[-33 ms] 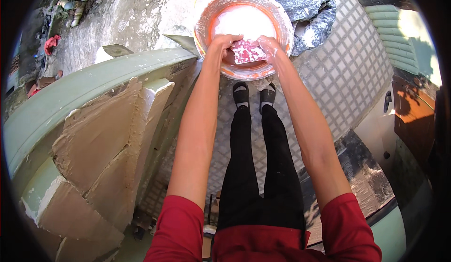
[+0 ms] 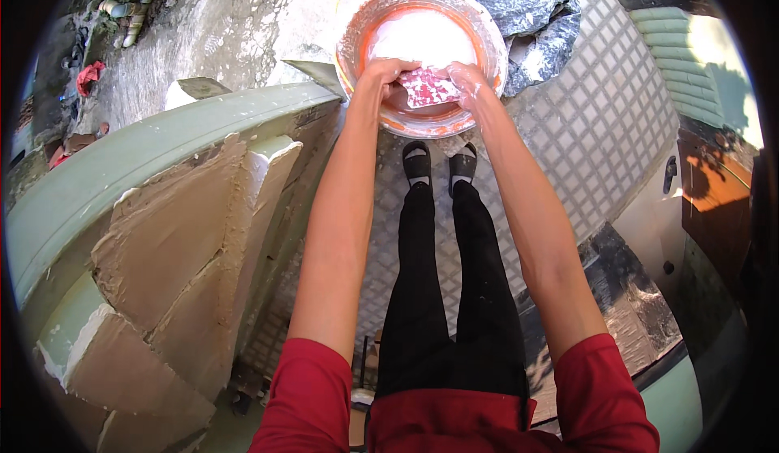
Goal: Applying plaster or cement mixture to the cracks and gaps in a brick wall using hands and a small container.
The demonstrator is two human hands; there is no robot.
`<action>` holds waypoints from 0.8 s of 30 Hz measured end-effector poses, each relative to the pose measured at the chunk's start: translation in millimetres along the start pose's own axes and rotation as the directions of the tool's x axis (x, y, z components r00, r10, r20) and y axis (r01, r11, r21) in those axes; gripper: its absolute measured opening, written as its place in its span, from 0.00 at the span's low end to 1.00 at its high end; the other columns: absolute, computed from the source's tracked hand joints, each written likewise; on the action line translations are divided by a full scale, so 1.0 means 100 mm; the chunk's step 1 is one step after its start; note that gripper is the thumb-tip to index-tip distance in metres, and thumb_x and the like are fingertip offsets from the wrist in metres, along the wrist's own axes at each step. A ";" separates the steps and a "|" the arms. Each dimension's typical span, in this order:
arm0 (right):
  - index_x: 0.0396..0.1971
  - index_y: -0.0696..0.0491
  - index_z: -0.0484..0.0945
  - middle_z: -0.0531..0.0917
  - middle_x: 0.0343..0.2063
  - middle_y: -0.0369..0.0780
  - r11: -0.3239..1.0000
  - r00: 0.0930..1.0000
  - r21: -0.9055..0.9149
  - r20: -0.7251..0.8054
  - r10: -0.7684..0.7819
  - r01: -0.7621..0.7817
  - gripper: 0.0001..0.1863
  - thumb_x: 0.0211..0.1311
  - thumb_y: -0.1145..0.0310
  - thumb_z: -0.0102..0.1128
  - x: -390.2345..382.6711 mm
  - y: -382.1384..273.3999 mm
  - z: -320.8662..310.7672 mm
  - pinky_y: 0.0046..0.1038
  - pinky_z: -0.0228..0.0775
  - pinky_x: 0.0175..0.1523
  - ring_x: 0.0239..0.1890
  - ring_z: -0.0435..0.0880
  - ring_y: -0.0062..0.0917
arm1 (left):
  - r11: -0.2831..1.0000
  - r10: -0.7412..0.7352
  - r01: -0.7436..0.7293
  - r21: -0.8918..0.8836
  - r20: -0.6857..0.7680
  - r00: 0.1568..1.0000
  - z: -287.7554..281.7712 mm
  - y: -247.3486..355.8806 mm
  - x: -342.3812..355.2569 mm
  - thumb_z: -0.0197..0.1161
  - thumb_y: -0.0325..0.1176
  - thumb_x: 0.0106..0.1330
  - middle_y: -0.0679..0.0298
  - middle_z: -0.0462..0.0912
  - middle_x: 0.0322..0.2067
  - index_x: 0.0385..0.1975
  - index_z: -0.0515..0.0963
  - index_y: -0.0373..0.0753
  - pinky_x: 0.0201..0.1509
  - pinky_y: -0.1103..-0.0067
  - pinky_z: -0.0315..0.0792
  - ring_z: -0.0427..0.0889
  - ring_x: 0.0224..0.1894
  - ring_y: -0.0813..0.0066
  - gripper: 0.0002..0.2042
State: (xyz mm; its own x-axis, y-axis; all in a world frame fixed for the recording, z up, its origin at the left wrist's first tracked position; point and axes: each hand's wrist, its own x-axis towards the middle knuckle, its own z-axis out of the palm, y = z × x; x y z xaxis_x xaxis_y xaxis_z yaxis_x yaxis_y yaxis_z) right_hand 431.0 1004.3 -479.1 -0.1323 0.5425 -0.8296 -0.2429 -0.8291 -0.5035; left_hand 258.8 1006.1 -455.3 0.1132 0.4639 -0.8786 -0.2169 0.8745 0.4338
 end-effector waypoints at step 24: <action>0.32 0.66 0.74 0.78 0.27 0.42 0.966 0.972 0.112 0.006 -0.234 0.232 0.19 0.30 0.86 0.60 -0.25 -0.04 0.29 0.29 0.72 0.29 0.29 0.79 0.28 | 0.947 -0.123 0.162 0.276 -0.154 0.980 -0.13 0.08 -0.33 0.61 0.22 0.58 0.62 0.79 0.29 0.33 0.76 0.33 0.40 0.81 0.79 0.79 0.31 0.77 0.05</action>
State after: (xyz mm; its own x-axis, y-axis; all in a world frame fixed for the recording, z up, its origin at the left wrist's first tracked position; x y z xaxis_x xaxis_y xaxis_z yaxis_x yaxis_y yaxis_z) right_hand 407.6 998.4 -449.4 -0.0771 0.7224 -0.6872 -0.3730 -0.6601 -0.6520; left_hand 240.5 996.3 -425.5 -0.0118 0.3254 -0.9455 0.0803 0.9428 0.3235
